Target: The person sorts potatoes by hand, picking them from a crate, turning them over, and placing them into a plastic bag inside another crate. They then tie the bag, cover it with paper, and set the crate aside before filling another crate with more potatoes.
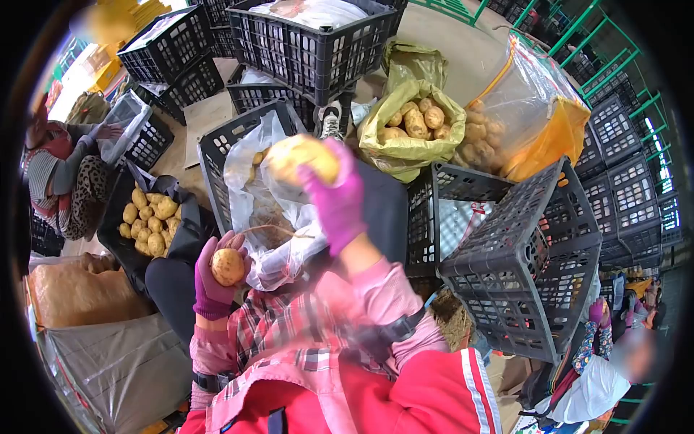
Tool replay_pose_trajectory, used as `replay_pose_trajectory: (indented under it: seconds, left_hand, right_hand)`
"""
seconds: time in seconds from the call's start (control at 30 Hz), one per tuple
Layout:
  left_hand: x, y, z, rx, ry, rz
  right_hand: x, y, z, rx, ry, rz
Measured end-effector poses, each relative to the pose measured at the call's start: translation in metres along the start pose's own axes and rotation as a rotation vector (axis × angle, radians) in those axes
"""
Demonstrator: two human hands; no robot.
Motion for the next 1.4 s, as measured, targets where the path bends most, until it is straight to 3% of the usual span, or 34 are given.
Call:
replay_pose_trajectory:
  seconds: [0.1, 0.13, 0.17, 0.23, 0.3, 0.37, 0.4, 0.43, 0.5, 0.57, 0.6, 0.63, 0.67, 0.7, 0.73, 0.77, 0.8, 0.9, 0.93, 0.97, 1.03, 1.07, 1.17, 1.2, 1.3, 1.4]
  left_hand:
    - [-0.005, 0.003, -0.006, 0.006, -0.027, -0.038]
    - [-0.004, 0.001, -0.004, -0.014, 0.15, 0.055]
    - [-0.003, 0.0, -0.005, -0.035, 0.328, 0.146]
    - [-0.006, 0.002, -0.02, -0.026, 0.319, 0.127]
    - [-0.007, -0.003, -0.018, -0.014, 0.308, 0.045]
    - [-0.023, 0.006, -0.037, 0.107, -0.351, -0.317]
    - [-0.028, 0.005, -0.036, 0.11, -0.51, -0.499]
    - [-0.028, 0.0, -0.035, 0.069, -0.395, -0.453]
    - [-0.028, -0.007, -0.034, 0.002, -0.242, -0.452]
    - [-0.029, -0.01, -0.032, -0.045, -0.179, -0.531]
    - [-0.034, -0.007, -0.034, -0.015, -0.532, -0.889]
    - [-0.037, -0.003, -0.04, -0.038, -0.585, -0.884]
    - [-0.04, 0.0, -0.046, -0.061, -0.639, -0.879]
    - [-0.043, 0.003, -0.052, -0.082, -0.692, -0.873]
    - [-0.042, -0.001, -0.057, -0.062, -0.298, -0.615]
    - [-0.037, -0.004, -0.062, -0.039, 0.087, -0.345]
    - [-0.04, -0.001, -0.064, -0.088, 0.028, -0.421]
    - [-0.038, -0.012, -0.039, -0.131, 0.126, -0.426]
    - [-0.038, -0.017, -0.028, -0.148, 0.093, -0.414]
    - [-0.033, -0.024, -0.014, -0.118, -0.123, -0.418]
    - [-0.022, -0.038, -0.003, -0.048, -0.54, -0.431]
    - [-0.01, -0.038, -0.005, -0.022, -0.607, -0.278]
    - [-0.011, -0.015, -0.033, 0.046, -0.679, -0.33]
    - [-0.016, -0.007, -0.04, 0.033, -0.759, -0.434]
    - [-0.023, 0.001, -0.04, 0.036, -0.959, -0.265]
    - [-0.034, 0.007, -0.041, -0.063, -0.869, -0.37]
  right_hand:
    - [-0.021, -0.099, 0.067, -0.293, 0.001, 0.2]
    - [-0.025, -0.129, 0.086, -0.396, 0.101, 0.311]
    - [-0.032, -0.161, 0.11, -0.478, 0.425, 0.489]
    - [-0.044, -0.196, 0.139, -0.548, 0.848, 0.727]
    - [-0.096, -0.236, 0.17, -0.216, 1.176, 0.79]
    - [-0.191, -0.288, 0.22, 0.263, 1.406, 0.533]
    - [-0.179, -0.286, 0.207, 0.439, 1.504, 0.337]
    - [-0.187, -0.298, 0.21, 0.409, 1.44, 0.296]
    - [-0.129, -0.254, 0.157, 0.124, 1.239, 0.354]
    - [-0.074, -0.187, 0.086, 0.144, 0.943, 0.49]
    - [-0.042, -0.134, 0.042, 0.248, 0.712, 0.352]
    - [-0.023, -0.087, 0.004, 0.451, 0.561, 0.405]
    - [-0.015, -0.037, -0.025, 0.651, 0.347, 0.07]
    - [-0.014, 0.006, -0.048, 0.847, 0.179, -0.12]
    - [-0.023, 0.046, -0.068, 0.902, 0.236, -0.111]
    - [-0.042, 0.067, -0.078, 0.876, 0.265, 0.163]
    - [-0.044, 0.074, -0.086, 0.792, 0.267, 0.235]
    - [-0.04, 0.078, -0.084, 0.735, -0.111, -0.347]
    - [-0.026, 0.079, -0.081, 0.778, -0.282, -0.573]
    - [-0.021, 0.079, -0.078, 0.8, -0.385, -0.624]
    - [-0.015, 0.079, -0.073, 0.842, -0.558, -0.696]
    - [-0.015, 0.08, -0.07, 0.842, -0.608, -0.729]
    - [-0.023, 0.08, -0.068, 0.832, -0.748, -0.823]
    - [-0.024, 0.081, -0.067, 0.815, -0.782, -0.85]
    - [-0.032, 0.083, -0.065, 0.795, -0.884, -0.881]
    - [-0.026, 0.082, -0.069, 0.799, -0.858, -0.802]
Point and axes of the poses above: each hand's wrist, its own y-axis away from the middle knuckle, its own z-axis out of the back of the hand, x = y × z, the point moved 4 cm from there along -y, towards the middle knuckle, and after that the axes turned 8 degrees about -x, right-handed, at the moved point
